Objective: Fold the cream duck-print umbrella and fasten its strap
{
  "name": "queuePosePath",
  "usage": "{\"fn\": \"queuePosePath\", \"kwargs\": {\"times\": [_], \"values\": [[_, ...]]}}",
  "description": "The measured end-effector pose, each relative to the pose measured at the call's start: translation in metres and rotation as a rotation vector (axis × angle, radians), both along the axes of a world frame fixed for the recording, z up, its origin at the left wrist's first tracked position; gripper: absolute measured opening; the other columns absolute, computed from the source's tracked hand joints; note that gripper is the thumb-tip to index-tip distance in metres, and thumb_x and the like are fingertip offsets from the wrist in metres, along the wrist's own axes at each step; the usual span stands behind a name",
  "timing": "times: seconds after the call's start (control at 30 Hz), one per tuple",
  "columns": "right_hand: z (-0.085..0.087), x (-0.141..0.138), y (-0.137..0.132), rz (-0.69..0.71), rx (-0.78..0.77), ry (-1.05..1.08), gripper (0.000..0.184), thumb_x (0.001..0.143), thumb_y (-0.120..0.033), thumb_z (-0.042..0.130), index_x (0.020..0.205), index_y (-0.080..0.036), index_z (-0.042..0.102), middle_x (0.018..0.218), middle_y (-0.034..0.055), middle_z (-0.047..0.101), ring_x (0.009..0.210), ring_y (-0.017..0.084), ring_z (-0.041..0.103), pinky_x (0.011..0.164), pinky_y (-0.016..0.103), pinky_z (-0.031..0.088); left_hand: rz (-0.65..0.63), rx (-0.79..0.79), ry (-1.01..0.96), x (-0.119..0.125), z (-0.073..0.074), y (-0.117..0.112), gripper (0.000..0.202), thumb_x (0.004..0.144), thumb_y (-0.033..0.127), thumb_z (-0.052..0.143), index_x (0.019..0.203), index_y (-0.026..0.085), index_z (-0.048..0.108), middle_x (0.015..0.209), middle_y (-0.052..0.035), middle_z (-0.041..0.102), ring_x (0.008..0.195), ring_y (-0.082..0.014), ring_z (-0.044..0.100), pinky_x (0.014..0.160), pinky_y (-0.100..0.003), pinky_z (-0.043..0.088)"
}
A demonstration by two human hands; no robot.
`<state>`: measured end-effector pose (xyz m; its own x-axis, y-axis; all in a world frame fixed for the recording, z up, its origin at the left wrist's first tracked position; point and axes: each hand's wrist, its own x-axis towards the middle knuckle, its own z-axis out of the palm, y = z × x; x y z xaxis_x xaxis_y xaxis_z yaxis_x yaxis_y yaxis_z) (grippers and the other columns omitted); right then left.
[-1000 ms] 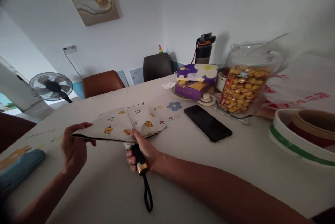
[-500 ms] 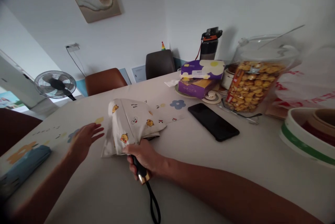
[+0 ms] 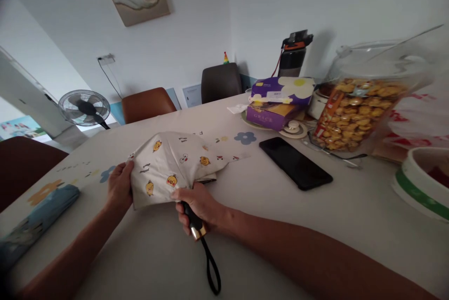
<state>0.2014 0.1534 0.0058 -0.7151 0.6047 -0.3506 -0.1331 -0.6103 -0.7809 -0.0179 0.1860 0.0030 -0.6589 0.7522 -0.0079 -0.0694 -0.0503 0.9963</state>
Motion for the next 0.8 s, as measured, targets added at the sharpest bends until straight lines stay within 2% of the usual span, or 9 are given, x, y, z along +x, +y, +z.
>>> {"fn": "queuePosePath", "kwargs": {"times": [0.1, 0.17, 0.23, 0.33, 0.4, 0.47, 0.5, 0.63, 0.8], "values": [[-0.001, 0.000, 0.001, -0.004, -0.013, 0.014, 0.024, 0.074, -0.032, 0.052, 0.058, -0.018, 0.041, 0.044, -0.0069, 0.039, 0.032, 0.006, 0.036, 0.028, 0.020, 0.036, 0.005, -0.156, 0.223, -0.005, -0.012, 0.005, 0.031, 0.071, 0.045, 0.056, 0.084, 0.017, 0.056, 0.067, 0.0021, 0.055, 0.056, -0.0109, 0.049, 0.049, -0.022, 0.038], [-0.001, 0.000, 0.000, 0.006, 0.003, -0.003, 0.025, 0.075, -0.032, 0.051, 0.057, -0.018, 0.041, 0.042, -0.0067, 0.039, 0.031, 0.006, 0.035, 0.029, 0.019, 0.036, -0.004, -0.231, 0.324, -0.008, -0.015, 0.007, 0.028, 0.074, 0.039, 0.052, 0.088, 0.016, 0.056, 0.074, -0.0005, 0.056, 0.062, -0.0125, 0.051, 0.052, -0.023, 0.040], [0.000, 0.000, -0.001, 0.001, 0.025, -0.027, 0.026, 0.076, -0.032, 0.050, 0.056, -0.018, 0.040, 0.039, -0.0061, 0.039, 0.031, 0.007, 0.035, 0.029, 0.019, 0.036, 0.044, -0.152, 0.425, -0.007, -0.010, 0.004, 0.024, 0.073, 0.029, 0.051, 0.093, 0.016, 0.053, 0.080, -0.0016, 0.055, 0.067, -0.0126, 0.052, 0.057, -0.024, 0.042], [0.002, -0.002, -0.003, -0.033, 0.029, -0.070, 0.025, 0.075, -0.031, 0.049, 0.055, -0.018, 0.041, 0.039, -0.0051, 0.041, 0.030, 0.007, 0.036, 0.028, 0.020, 0.037, 0.146, 0.143, 0.681, 0.007, 0.007, -0.011, 0.023, 0.072, 0.022, 0.052, 0.095, 0.018, 0.051, 0.092, -0.0031, 0.055, 0.079, -0.0124, 0.052, 0.067, -0.025, 0.043], [0.003, -0.003, -0.004, -0.050, 0.026, -0.110, 0.025, 0.075, -0.029, 0.049, 0.055, -0.018, 0.041, 0.039, -0.0048, 0.041, 0.030, 0.007, 0.037, 0.028, 0.021, 0.037, 0.055, 0.210, 0.756, 0.027, 0.016, -0.024, 0.017, 0.074, 0.027, 0.053, 0.089, 0.019, 0.052, 0.088, -0.0024, 0.055, 0.074, -0.0122, 0.052, 0.062, -0.024, 0.043], [0.004, -0.004, -0.005, -0.054, 0.051, -0.157, 0.023, 0.074, -0.027, 0.048, 0.054, -0.018, 0.041, 0.037, -0.0040, 0.042, 0.028, 0.009, 0.039, 0.027, 0.021, 0.037, -0.317, 0.056, 0.684, 0.049, 0.019, -0.034, 0.019, 0.077, 0.034, 0.053, 0.088, 0.019, 0.051, 0.076, 0.0000, 0.055, 0.062, -0.0110, 0.051, 0.056, -0.024, 0.043], [0.004, -0.005, -0.006, -0.051, 0.074, -0.175, 0.022, 0.074, -0.025, 0.047, 0.054, -0.018, 0.042, 0.037, -0.0034, 0.043, 0.028, 0.010, 0.040, 0.026, 0.022, 0.037, -0.407, -0.012, 0.613, 0.059, 0.019, -0.038, 0.022, 0.078, 0.037, 0.052, 0.090, 0.018, 0.050, 0.075, -0.0001, 0.055, 0.061, -0.0115, 0.052, 0.054, -0.024, 0.043], [0.005, -0.005, -0.006, -0.046, 0.157, -0.169, 0.020, 0.072, -0.022, 0.047, 0.053, -0.017, 0.043, 0.037, -0.0028, 0.045, 0.027, 0.012, 0.044, 0.025, 0.022, 0.038, -0.317, -0.058, 0.413, 0.080, 0.014, -0.039, 0.034, 0.074, 0.037, 0.058, 0.097, 0.016, 0.044, 0.085, -0.0037, 0.056, 0.077, -0.0151, 0.056, 0.065, -0.029, 0.049], [0.002, -0.004, -0.007, 0.012, 0.217, -0.112, 0.022, 0.073, -0.022, 0.050, 0.052, -0.016, 0.043, 0.038, -0.0044, 0.044, 0.028, 0.011, 0.045, 0.026, 0.022, 0.040, -0.388, -0.145, 0.238, 0.080, 0.023, -0.044, 0.044, 0.075, 0.042, 0.059, 0.105, 0.011, 0.049, 0.097, -0.0106, 0.059, 0.084, -0.0189, 0.059, 0.067, -0.030, 0.050]]}}
